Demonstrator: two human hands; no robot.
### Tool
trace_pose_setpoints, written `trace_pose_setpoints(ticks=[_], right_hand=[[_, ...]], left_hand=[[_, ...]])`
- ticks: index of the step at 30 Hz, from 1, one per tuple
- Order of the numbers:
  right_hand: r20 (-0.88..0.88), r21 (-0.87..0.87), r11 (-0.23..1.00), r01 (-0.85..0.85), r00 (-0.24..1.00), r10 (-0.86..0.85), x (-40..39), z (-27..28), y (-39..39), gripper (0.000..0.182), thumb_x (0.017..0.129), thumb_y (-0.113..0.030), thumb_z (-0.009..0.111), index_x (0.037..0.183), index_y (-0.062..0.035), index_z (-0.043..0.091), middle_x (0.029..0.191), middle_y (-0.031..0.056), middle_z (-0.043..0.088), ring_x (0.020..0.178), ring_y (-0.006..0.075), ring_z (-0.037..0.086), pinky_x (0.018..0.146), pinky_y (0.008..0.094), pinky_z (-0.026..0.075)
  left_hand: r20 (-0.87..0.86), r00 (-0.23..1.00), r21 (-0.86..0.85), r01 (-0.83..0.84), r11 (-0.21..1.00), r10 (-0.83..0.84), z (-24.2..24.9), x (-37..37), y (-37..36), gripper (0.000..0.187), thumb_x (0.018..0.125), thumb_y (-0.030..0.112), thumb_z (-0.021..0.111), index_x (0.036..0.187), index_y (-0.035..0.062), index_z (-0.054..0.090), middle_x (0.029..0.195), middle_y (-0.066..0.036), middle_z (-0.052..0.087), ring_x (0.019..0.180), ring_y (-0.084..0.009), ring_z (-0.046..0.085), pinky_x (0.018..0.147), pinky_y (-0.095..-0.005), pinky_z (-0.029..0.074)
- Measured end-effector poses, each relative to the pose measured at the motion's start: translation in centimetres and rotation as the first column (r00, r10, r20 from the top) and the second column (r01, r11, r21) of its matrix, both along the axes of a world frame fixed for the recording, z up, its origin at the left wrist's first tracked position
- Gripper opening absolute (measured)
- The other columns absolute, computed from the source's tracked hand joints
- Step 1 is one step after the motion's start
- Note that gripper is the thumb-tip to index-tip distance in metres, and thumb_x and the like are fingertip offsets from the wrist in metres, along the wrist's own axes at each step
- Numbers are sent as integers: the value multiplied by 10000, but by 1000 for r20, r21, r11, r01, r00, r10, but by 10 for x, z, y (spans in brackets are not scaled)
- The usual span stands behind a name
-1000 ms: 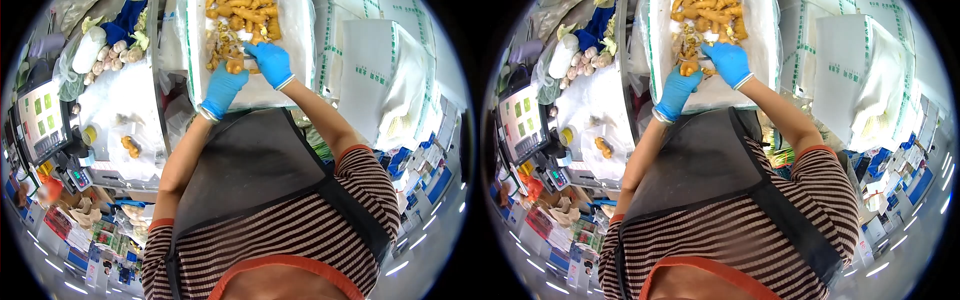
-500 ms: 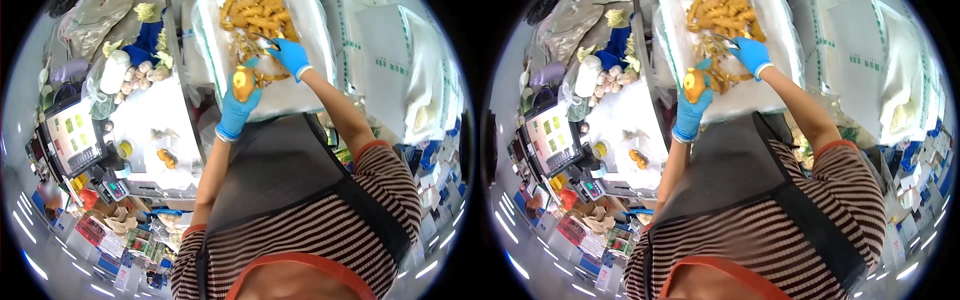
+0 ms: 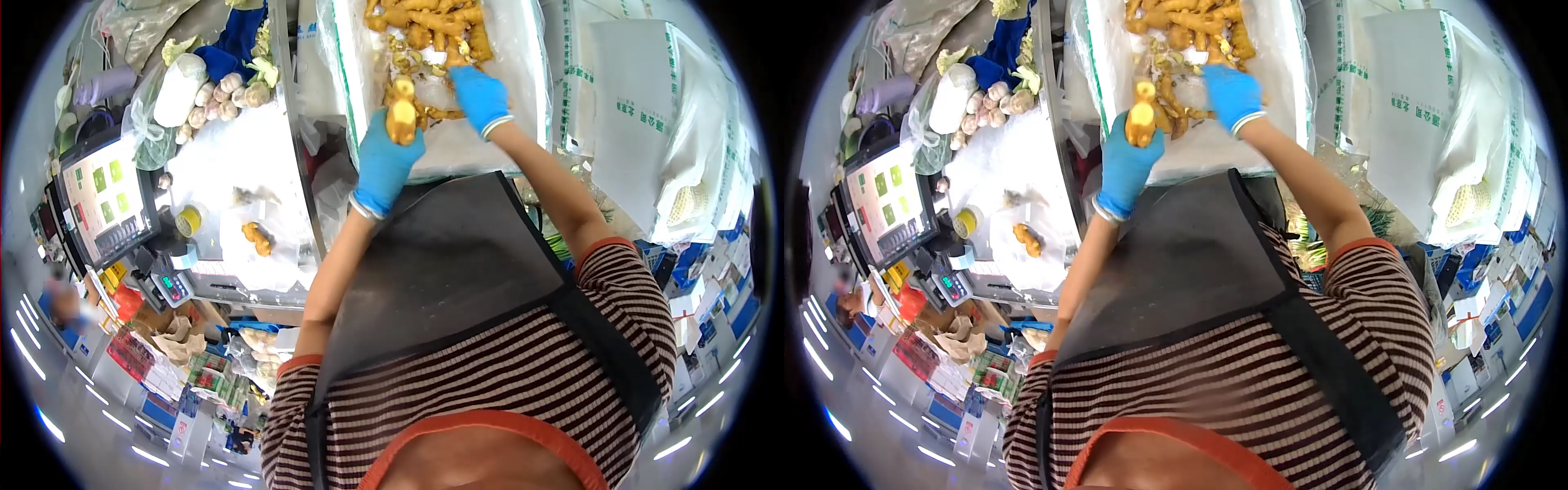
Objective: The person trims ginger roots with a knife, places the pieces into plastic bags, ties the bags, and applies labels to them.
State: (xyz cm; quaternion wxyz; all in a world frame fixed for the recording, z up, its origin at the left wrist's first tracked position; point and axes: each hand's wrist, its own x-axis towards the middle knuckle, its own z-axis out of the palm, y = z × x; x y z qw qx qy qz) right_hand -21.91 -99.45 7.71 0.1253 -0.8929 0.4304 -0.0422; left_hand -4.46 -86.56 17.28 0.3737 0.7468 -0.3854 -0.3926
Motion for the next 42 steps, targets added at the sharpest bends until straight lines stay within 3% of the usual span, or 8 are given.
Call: trace_pose_setpoints(ticks=[2, 8, 16, 21, 25, 27, 31, 42], right_hand=[[-95, 90, 986, 142, 986, -133, -16, -15, -22, 268, 918, -156, 567, 1176, -142, 637, 914, 116, 679, 735, 298, 670, 601, 390, 527], [298, 688, 720, 92, 869, -395, -4, 20, -10, 285, 948, -322, 579, 1155, -152, 677, 745, 92, 622, 617, 210, 591, 624, 338, 504], [385, 109, 994, -22, 922, -22, 24, 69, 22, 358, 897, -233, 620, 1254, -208, 605, 842, 53, 645, 723, 219, 646, 586, 335, 509], [162, -49, 985, -164, 972, 170, 36, 82, 35, 493, 831, -191, 650, 1312, -215, 546, 870, 33, 613, 739, 200, 645, 578, 327, 516], [285, 205, 978, -29, 958, -32, 23, 41, 34, 297, 900, -234, 562, 1175, -133, 607, 952, 128, 673, 799, 311, 661, 650, 411, 529], [-106, 513, 838, 187, 982, -155, -6, -18, 16, 268, 943, -315, 509, 1055, -104, 631, 961, 167, 681, 826, 365, 651, 690, 463, 517], [116, 546, 821, 167, 955, -271, -19, -2, 19, 305, 942, -367, 522, 982, -87, 637, 925, 193, 673, 800, 391, 642, 697, 487, 502], [242, 214, 908, 361, 881, -407, -34, 67, 79, 270, 912, -252, 589, 1168, -183, 640, 963, 110, 670, 821, 312, 658, 691, 428, 524]], left_hand=[[36, 999, -147, 15, 989, -9, 1, -2, 9, 498, 807, 242, 711, 1196, -18, 538, 977, -154, 660, 875, -251, 664, 754, -354, 523], [-892, 452, -102, -151, 983, -23, 18, 16, -3, 469, 913, 144, 611, 1334, 5, 458, 1078, -52, 582, 978, -157, 584, 868, -339, 508], [-994, 95, 23, -222, 975, 45, -1, 18, 10, 483, 936, 206, 624, 1322, -28, 454, 1183, -138, 590, 1019, -248, 595, 880, -378, 520], [-993, 100, 50, -158, 986, 67, 2, 9, 12, 474, 940, 223, 617, 1310, -28, 460, 1150, -137, 602, 963, -262, 619, 856, -380, 529], [-985, 172, -19, -26, 999, -14, 19, 8, 19, 477, 936, 212, 621, 1319, -19, 456, 1149, -130, 603, 957, -256, 623, 843, -384, 539], [-953, 188, -215, 138, 967, -238, 46, 8, 11, 487, 933, 206, 626, 1331, -12, 451, 1163, -124, 601, 981, -258, 623, 854, -391, 538], [-942, 325, -143, -178, 974, -79, 17, 1, -7, 478, 952, 160, 601, 1372, 8, 431, 1194, -80, 590, 1058, -221, 599, 943, -374, 493], [-727, 686, -6, 7, 1000, -9, -10, 3, -19, 408, 877, 28, 626, 1264, 12, 496, 1152, -98, 602, 1014, -220, 629, 850, -339, 547]])
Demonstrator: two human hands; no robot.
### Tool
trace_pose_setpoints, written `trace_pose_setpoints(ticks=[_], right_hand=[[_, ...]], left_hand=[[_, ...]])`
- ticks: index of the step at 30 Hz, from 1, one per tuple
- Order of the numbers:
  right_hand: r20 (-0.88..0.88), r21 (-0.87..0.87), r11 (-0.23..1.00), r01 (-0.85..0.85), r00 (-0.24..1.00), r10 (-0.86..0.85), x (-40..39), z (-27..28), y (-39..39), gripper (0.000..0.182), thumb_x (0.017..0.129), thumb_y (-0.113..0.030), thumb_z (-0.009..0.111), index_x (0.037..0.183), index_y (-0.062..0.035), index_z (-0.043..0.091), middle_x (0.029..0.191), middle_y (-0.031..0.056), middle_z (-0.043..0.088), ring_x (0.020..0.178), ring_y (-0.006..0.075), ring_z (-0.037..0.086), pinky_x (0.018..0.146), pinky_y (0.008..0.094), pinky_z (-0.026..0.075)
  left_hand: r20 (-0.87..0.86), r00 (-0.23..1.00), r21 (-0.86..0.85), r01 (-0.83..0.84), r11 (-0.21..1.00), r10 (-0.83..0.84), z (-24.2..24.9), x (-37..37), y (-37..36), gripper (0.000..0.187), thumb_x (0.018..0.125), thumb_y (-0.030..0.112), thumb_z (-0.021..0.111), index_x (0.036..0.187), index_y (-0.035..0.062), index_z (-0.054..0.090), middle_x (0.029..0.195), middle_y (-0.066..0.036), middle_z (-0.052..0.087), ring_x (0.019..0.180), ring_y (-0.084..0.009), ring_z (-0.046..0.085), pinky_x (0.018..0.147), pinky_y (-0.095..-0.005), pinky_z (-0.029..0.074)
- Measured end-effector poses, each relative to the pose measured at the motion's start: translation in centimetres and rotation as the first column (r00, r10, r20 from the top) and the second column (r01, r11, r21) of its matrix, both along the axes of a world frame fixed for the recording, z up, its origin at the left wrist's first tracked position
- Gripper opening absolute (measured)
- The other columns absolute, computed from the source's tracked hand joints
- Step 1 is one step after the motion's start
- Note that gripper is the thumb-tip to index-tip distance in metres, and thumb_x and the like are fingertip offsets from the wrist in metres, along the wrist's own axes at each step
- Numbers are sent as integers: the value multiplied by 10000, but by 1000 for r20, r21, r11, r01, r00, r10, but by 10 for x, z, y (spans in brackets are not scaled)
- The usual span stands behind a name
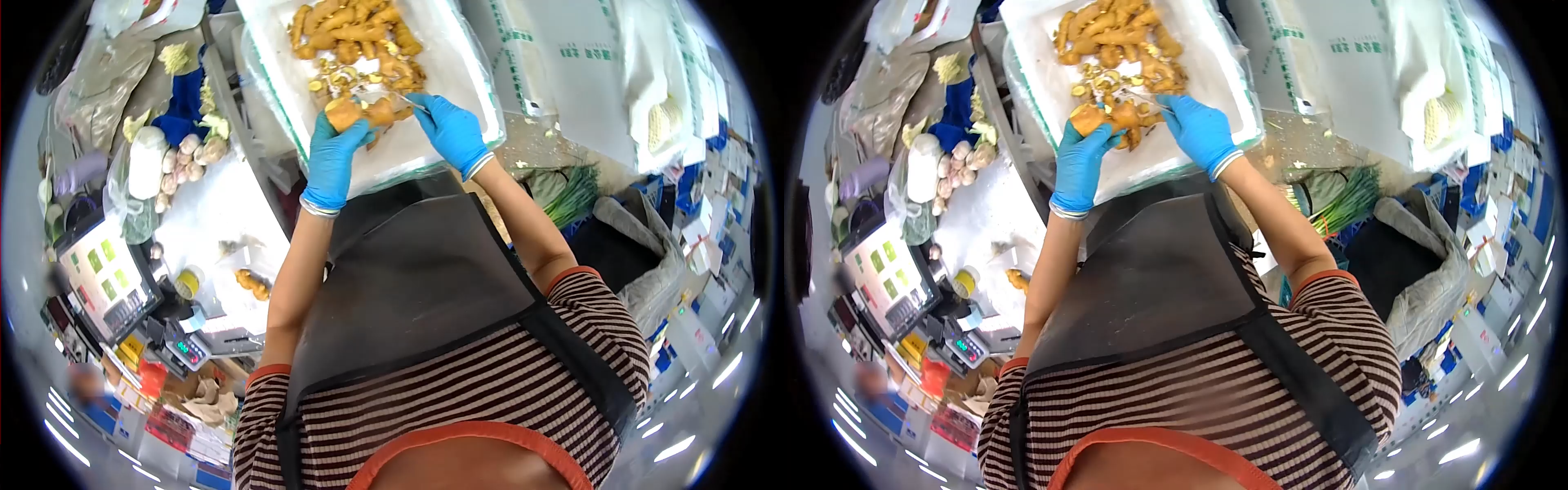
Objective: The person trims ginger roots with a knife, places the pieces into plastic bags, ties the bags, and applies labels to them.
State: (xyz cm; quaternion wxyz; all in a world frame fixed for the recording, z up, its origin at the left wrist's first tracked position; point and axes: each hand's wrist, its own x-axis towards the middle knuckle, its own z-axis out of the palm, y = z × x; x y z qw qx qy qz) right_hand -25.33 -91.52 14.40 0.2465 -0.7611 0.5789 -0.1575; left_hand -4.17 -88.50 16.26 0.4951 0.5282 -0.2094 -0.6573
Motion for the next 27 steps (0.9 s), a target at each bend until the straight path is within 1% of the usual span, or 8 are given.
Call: trace_pose_setpoints(ticks=[1, 5, 7, 11, 13, 21, 24, 27], right_hand=[[-7, -6, 1000, -4, 1000, 4, -2, 6, 4, 273, 908, -239, 595, 1170, -182, 640, 951, 108, 666, 807, 307, 657, 683, 429, 521], [17, -113, 993, 37, 999, -35, -6, 14, 8, 301, 922, -192, 597, 1222, -205, 621, 877, 88, 652, 728, 290, 644, 629, 364, 516], [107, -169, 982, 87, 992, -69, -4, 10, 8, 346, 904, -162, 607, 1247, -207, 608, 850, 84, 639, 714, 286, 636, 626, 359, 514], [-32, -258, 966, -11, 999, 3, 14, 18, 9, 466, 827, -123, 634, 1283, -201, 577, 828, 72, 599, 732, 262, 618, 635, 370, 505], [-176, -287, 952, -103, 983, 53, 24, 17, 8, 503, 803, -154, 633, 1298, -187, 556, 828, 56, 581, 753, 238, 614, 635, 377, 499], [-214, -370, 916, -156, 974, 79, 43, 16, 0, 495, 815, -150, 611, 1305, -141, 548, 816, 54, 573, 695, 227, 599, 607, 352, 485], [-208, -378, 915, -142, 976, 66, 46, 7, -7, 464, 825, -150, 606, 1286, -138, 557, 812, 68, 578, 682, 243, 605, 601, 361, 488], [-175, -328, 934, -139, 981, 85, 45, -16, -18, 371, 843, -147, 597, 1214, -133, 592, 835, 89, 597, 716, 271, 631, 618, 382, 505]], left_hand=[[7, 1000, 6, 3, 1000, -3, 0, -2, 0, 389, 880, 32, 621, 1254, 18, 514, 1145, -113, 605, 994, -244, 641, 844, -356, 553], [-412, 908, 194, 15, 981, 68, -6, 1, -1, 448, 861, 98, 645, 1254, -32, 473, 1169, -155, 588, 1047, -282, 619, 883, -351, 547], [-603, 762, 332, -31, 943, 238, 1, -5, 2, 467, 856, 119, 650, 1248, -56, 466, 1179, -179, 578, 1064, -304, 608, 887, -363, 550], [-816, 480, 422, 114, 899, 322, -19, -7, 10, 479, 857, 129, 652, 1249, -70, 461, 1164, -185, 572, 1041, -299, 603, 877, -350, 557], [-809, 479, 418, 60, 906, 342, -9, -19, 12, 451, 869, 139, 649, 1241, -51, 477, 1138, -170, 578, 1018, -279, 607, 844, -320, 561], [-710, 524, 450, -177, 875, 471, 10, -27, 14, 395, 874, 149, 655, 1194, -30, 509, 1093, -150, 595, 937, -222, 601, 737, -284, 538], [-702, 530, 468, -160, 869, 476, 26, -29, 13, 394, 868, 159, 658, 1179, -35, 514, 1048, -150, 600, 874, -209, 598, 680, -269, 508], [-782, 461, 426, -94, 900, 419, 0, -10, 14, 415, 858, 172, 666, 1171, -52, 511, 983, -143, 596, 803, -189, 585, 631, -263, 471]])
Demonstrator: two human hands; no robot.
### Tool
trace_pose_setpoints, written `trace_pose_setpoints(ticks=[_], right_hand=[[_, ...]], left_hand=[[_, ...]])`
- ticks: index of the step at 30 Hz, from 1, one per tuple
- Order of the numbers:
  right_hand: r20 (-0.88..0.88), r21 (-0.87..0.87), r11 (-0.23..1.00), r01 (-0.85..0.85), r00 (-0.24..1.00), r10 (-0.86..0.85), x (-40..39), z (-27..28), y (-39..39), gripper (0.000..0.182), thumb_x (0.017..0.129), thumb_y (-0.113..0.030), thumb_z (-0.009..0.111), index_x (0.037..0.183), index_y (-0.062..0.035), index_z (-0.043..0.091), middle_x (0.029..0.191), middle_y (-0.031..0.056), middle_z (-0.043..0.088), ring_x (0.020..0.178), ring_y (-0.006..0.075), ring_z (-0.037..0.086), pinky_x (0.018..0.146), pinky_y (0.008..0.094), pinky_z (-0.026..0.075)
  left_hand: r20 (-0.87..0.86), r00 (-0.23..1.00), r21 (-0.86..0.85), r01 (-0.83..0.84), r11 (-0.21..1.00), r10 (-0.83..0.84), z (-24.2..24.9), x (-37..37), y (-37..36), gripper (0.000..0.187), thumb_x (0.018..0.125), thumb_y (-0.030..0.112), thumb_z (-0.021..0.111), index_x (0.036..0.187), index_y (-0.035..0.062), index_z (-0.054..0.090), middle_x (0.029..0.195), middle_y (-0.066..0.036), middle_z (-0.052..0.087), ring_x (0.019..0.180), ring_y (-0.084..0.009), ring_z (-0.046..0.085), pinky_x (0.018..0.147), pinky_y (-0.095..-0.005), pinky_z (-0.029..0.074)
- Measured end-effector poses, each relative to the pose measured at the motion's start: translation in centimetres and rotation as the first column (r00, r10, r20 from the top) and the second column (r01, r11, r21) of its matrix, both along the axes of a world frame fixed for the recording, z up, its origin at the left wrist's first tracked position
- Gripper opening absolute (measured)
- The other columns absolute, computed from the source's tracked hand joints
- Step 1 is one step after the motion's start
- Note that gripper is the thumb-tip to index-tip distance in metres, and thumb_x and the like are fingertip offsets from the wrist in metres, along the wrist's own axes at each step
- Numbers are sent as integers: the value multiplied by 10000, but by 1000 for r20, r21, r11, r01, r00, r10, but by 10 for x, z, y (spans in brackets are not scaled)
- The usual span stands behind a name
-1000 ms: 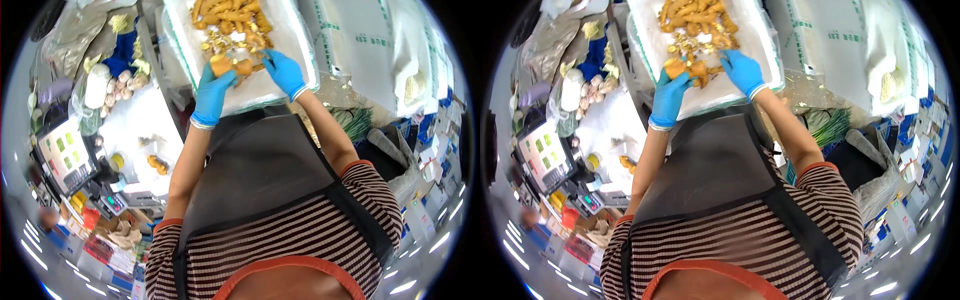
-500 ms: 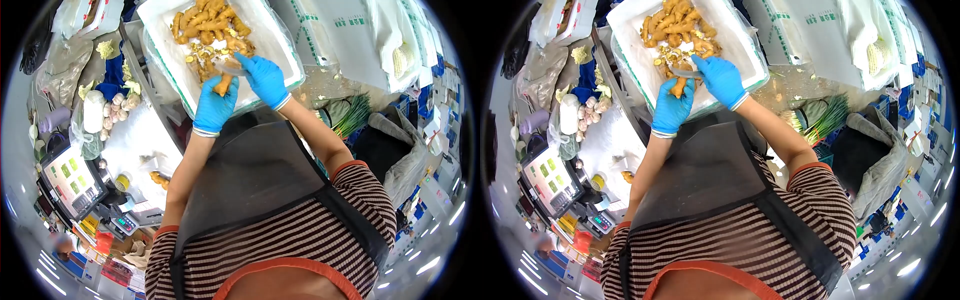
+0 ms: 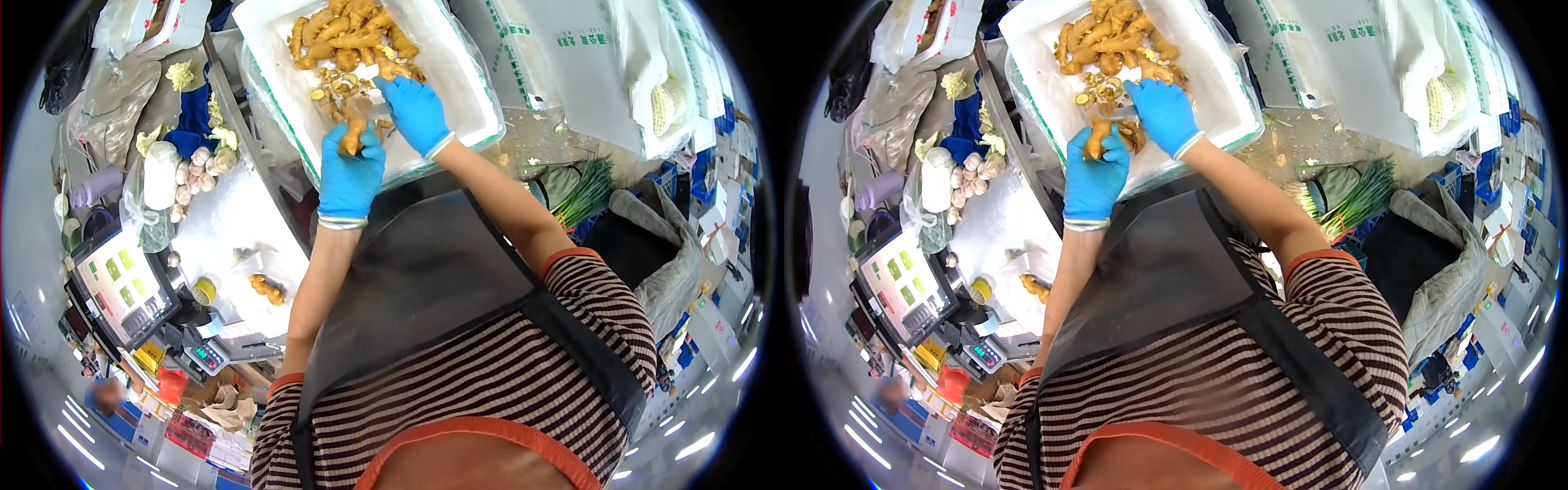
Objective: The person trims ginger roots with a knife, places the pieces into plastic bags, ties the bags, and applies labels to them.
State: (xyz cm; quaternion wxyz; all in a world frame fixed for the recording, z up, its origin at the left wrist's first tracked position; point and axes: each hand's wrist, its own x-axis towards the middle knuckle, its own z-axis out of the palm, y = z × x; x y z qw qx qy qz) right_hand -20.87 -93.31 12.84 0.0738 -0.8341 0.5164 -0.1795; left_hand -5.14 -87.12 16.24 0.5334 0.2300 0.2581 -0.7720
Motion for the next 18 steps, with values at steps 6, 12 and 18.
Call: trace_pose_setpoints(ticks=[6, 12, 18], right_hand=[[176, 123, 987, -100, 981, 78, 3, -41, -11, 238, 857, -136, 594, 1092, -133, 631, 920, 138, 658, 795, 315, 668, 672, 424, 534], [11, 571, 769, 288, 934, -358, -59, -106, -48, 209, 909, -257, 547, 1005, -90, 630, 964, 195, 676, 856, 397, 652, 746, 478, 520], [257, 352, 936, -3, 962, -94, -20, -8, -41, 257, 922, -245, 546, 1141, -156, 647, 973, 131, 679, 848, 348, 648, 714, 448, 521]], left_hand=[[-52, 999, 129, 18, 991, -12, -14, 7, 2, 413, 849, 212, 660, 1139, -48, 525, 879, -94, 572, 698, -159, 544, 569, -243, 434], [310, 949, -94, 90, 992, -56, 50, 1, 14, 298, 853, 183, 620, 1069, -3, 532, 874, -80, 541, 660, -131, 470, 571, -233, 392], [915, 400, -150, 205, 967, 57, 33, -7, 5, 280, 866, 56, 612, 1124, 41, 503, 998, -68, 565, 818, -142, 582, 680, -269, 497]])
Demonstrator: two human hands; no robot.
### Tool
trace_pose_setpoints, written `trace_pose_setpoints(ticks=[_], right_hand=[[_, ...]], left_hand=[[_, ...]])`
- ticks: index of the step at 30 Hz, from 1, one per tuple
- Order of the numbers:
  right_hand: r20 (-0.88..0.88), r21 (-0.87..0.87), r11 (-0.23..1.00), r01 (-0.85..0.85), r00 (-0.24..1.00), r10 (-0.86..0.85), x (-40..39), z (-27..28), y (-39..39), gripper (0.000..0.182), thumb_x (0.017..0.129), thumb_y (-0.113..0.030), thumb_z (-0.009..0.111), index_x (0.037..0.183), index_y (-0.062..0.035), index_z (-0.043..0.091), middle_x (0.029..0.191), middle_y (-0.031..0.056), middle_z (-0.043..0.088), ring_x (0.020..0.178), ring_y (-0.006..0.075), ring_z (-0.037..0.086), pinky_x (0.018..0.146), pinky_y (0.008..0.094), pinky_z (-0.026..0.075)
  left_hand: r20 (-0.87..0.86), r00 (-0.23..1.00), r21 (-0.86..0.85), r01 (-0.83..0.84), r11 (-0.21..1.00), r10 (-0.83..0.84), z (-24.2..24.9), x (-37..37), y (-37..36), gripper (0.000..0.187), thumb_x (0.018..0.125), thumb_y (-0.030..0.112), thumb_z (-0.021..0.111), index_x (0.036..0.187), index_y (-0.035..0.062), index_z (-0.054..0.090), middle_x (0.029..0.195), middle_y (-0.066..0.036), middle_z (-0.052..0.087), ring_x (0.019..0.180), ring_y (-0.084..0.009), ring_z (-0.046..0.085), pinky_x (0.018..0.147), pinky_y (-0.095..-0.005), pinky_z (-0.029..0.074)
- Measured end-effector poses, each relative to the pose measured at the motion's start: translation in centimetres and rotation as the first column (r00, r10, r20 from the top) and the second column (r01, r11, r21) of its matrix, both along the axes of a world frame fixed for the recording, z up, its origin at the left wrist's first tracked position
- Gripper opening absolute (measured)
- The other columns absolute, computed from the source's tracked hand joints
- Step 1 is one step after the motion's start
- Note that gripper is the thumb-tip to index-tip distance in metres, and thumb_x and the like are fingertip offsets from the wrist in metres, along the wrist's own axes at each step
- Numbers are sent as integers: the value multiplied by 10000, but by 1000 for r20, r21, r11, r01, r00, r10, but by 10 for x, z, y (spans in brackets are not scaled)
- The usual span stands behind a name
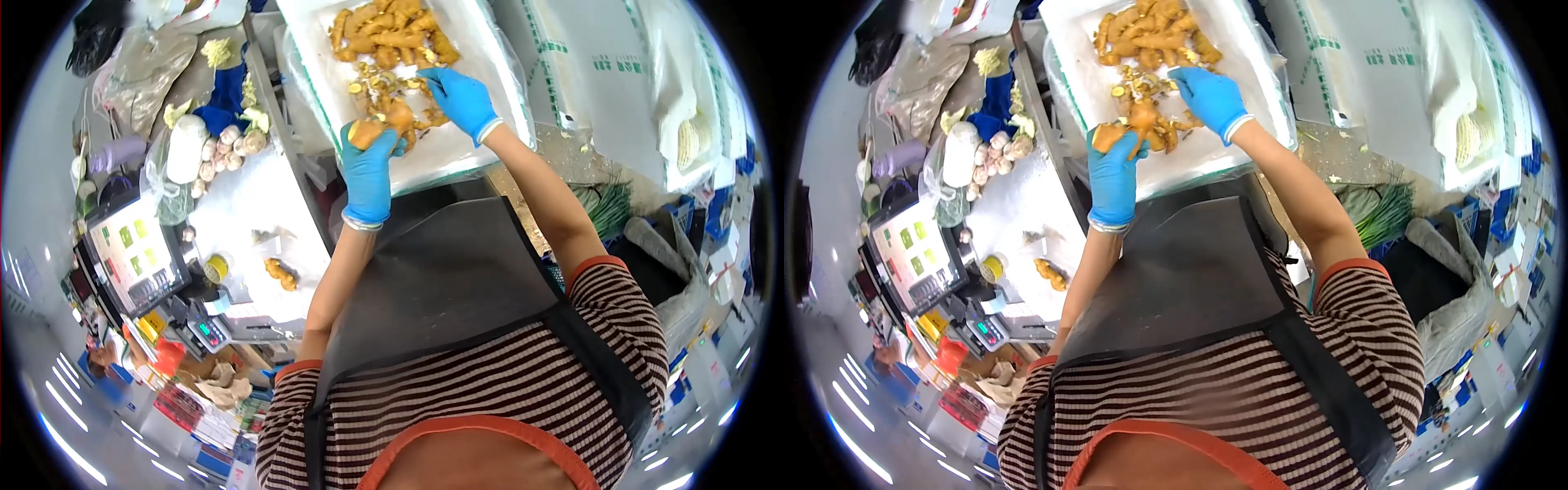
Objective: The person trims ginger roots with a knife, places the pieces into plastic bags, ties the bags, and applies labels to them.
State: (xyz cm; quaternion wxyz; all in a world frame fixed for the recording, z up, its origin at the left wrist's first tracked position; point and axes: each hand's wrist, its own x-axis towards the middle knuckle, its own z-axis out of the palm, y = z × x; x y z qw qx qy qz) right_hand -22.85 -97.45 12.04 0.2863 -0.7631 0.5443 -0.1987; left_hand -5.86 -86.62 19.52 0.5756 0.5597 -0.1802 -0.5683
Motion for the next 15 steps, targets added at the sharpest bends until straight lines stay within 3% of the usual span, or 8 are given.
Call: trace_pose_setpoints(ticks=[2, 4, 6, 8, 9, 11, 13, 15], right_hand=[[127, -43, 995, -94, 987, 98, 13, 22, 15, 253, 916, -214, 575, 1154, -165, 648, 980, 124, 685, 844, 339, 654, 684, 441, 525], [29, -34, 984, -176, 984, 177, 15, 26, 20, 256, 906, -199, 557, 1143, -172, 650, 973, 138, 681, 844, 341, 660, 685, 451, 526], [-97, 15, 969, -245, 965, 245, 7, -15, 22, 238, 921, -198, 515, 1108, -159, 658, 917, 163, 682, 792, 362, 660, 676, 471, 521], [-284, 144, 920, -365, 875, 392, -30, -81, 11, 237, 929, -235, 499, 1089, -162, 657, 888, 174, 683, 769, 384, 658, 676, 493, 515], [-277, 191, 942, -276, 906, 321, -40, -96, 8, 258, 936, -297, 491, 1088, -168, 655, 915, 184, 682, 805, 395, 654, 697, 497, 516], [-71, 221, 961, -169, 979, 189, -43, -93, -1, 272, 930, -278, 529, 1142, -147, 637, 914, 218, 670, 825, 381, 652, 715, 464, 507], [33, 479, 878, -8, 999, -9, -35, -76, -13, 369, 929, -281, 571, 1246, -95, 601, 811, 132, 637, 694, 241, 607, 682, 368, 483], [54, 433, 902, -2, 998, -24, -33, -85, -30, 394, 927, -279, 592, 1266, -78, 588, 768, 87, 600, 660, 168, 552, 647, 337, 469]], left_hand=[[146, 989, 34, -1, 999, -4, -6, 1, 0, 290, 853, 39, 627, 1116, 43, 505, 1004, -72, 580, 799, -149, 608, 678, -280, 514], [137, 990, 6, 26, 1000, -26, -13, 2, 3, 342, 812, -2, 657, 1118, 54, 514, 1002, -69, 592, 778, -152, 624, 680, -283, 523], [116, 988, -2, 105, 994, -104, -10, 6, 10, 378, 796, -11, 672, 1132, 59, 514, 1014, -63, 595, 831, -146, 619, 729, -281, 524], [433, 886, -193, 272, 943, -167, 6, 5, 17, 411, 769, -16, 701, 1127, 72, 518, 1021, -48, 600, 914, -131, 597, 820, -280, 506], [409, 898, -183, 253, 950, -160, 15, 5, 19, 412, 769, 4, 716, 1123, 74, 518, 1024, -41, 599, 946, -124, 582, 849, -279, 492], [324, 941, -124, 141, 982, -94, 28, 9, 21, 413, 768, 39, 738, 1114, 72, 515, 1028, -33, 598, 976, -116, 568, 871, -278, 477], [296, 955, -91, 15, 996, 13, 17, 20, 28, 423, 773, 77, 753, 1117, 61, 508, 1038, -34, 595, 980, -114, 566, 856, -274, 474], [458, 885, 0, -93, 996, 83, 20, 39, 43, 416, 785, 190, 755, 1111, 59, 532, 992, -84, 636, 910, -165, 614, 814, -314, 497]])
